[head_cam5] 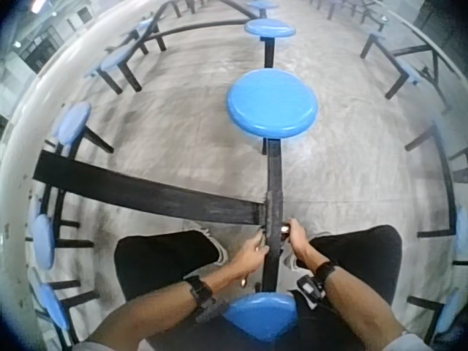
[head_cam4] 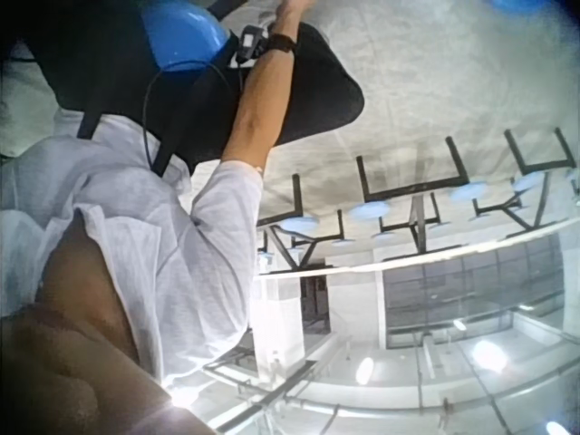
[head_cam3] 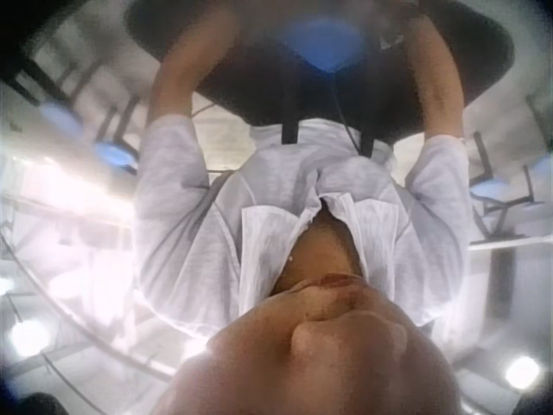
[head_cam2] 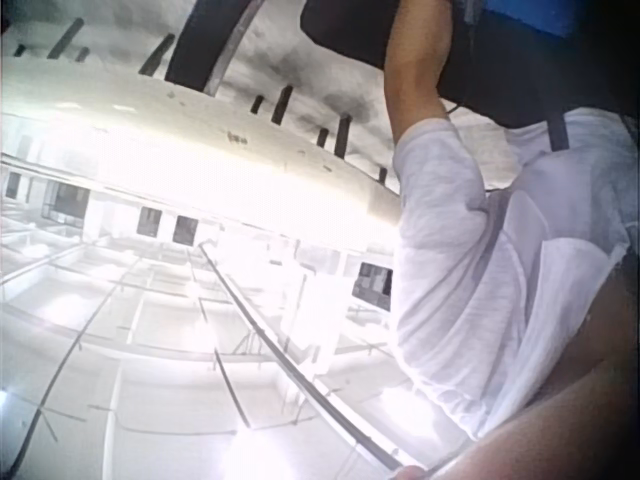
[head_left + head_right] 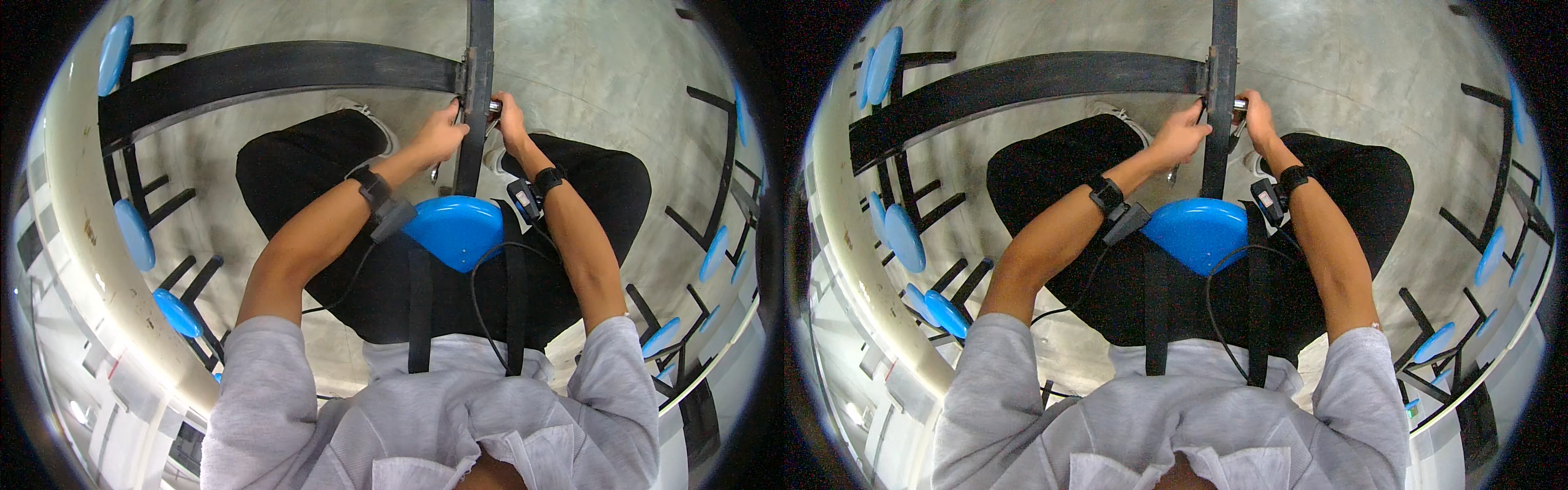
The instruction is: The person uses two wrenches to tighten a bolt on the underside of a metal table frame in a dining area. They hold the nut with one wrench and turn the bolt with the other, then place the tools in a waist pouch.
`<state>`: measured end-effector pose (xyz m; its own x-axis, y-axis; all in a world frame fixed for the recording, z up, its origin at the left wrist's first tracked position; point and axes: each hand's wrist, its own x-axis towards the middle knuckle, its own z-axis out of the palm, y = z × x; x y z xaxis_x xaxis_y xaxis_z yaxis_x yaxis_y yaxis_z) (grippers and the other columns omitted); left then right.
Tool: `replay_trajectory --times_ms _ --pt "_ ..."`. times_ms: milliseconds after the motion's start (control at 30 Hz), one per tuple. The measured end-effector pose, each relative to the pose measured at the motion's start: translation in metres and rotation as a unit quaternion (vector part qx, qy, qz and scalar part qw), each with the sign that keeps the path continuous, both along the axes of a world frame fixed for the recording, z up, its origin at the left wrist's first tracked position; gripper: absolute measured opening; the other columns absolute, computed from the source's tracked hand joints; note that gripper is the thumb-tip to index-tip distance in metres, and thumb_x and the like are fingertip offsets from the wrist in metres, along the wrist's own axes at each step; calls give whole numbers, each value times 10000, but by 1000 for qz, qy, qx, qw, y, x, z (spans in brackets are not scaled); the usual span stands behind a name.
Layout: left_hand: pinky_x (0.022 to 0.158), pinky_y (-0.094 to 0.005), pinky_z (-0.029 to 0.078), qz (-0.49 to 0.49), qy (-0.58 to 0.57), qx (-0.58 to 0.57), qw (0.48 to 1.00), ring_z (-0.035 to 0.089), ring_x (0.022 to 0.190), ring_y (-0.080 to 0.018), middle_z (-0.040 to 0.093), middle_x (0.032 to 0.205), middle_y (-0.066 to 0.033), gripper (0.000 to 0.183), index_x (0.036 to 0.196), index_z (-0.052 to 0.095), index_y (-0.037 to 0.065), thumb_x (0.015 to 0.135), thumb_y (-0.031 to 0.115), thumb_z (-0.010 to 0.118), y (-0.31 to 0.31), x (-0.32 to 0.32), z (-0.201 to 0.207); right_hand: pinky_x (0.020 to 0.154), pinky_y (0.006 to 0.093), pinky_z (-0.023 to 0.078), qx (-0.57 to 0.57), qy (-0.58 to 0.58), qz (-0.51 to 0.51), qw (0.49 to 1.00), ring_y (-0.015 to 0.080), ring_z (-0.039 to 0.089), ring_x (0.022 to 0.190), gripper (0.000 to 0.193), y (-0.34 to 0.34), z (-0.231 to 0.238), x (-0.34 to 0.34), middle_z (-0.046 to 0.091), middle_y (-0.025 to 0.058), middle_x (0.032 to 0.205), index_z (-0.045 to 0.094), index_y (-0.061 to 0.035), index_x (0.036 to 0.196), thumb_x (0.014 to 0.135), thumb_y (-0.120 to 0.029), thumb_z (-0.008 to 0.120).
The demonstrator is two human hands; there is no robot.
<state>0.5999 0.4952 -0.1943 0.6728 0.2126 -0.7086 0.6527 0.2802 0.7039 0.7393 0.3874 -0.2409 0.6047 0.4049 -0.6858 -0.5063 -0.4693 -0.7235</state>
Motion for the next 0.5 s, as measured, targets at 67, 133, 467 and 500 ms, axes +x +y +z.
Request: replay_trajectory --times_ms 67,133,467,500 --pt "438 -250 347 -16 -186 267 945 429 471 -93 475 594 -11 584 1401 298 60 870 165 518 -3 -11 -33 642 338 413 7 -13 -5 1000 207 513 630 468 7 3 -5 569 111 739 572 36 861 883 -380 360" --pt "484 -279 383 -15 -212 306 928 476 517 -125 517 624 -46 578 1391 301 36 875 184 516 -2 -16 -46 643 339 413 11 -27 -11 1000 207 514 626 465 10 3 -7 570 109 736 573 35 853 883 -379 365" --pt "495 -262 429 -18 -43 405 913 553 536 -124 588 666 -51 342 992 579 -14 930 296 450 14 -17 -9 641 341 422 7 -19 -16 1000 213 521 621 436 7 -9 -3 555 99 707 574 31 841 875 -358 379" --pt "495 -262 429 -14 -39 409 912 553 536 -124 588 666 -51 342 992 579 -14 930 296 450 17 -24 -9 639 342 422 23 -19 -3 1000 213 520 619 428 7 -10 -1 547 93 689 573 28 830 871 -353 382"
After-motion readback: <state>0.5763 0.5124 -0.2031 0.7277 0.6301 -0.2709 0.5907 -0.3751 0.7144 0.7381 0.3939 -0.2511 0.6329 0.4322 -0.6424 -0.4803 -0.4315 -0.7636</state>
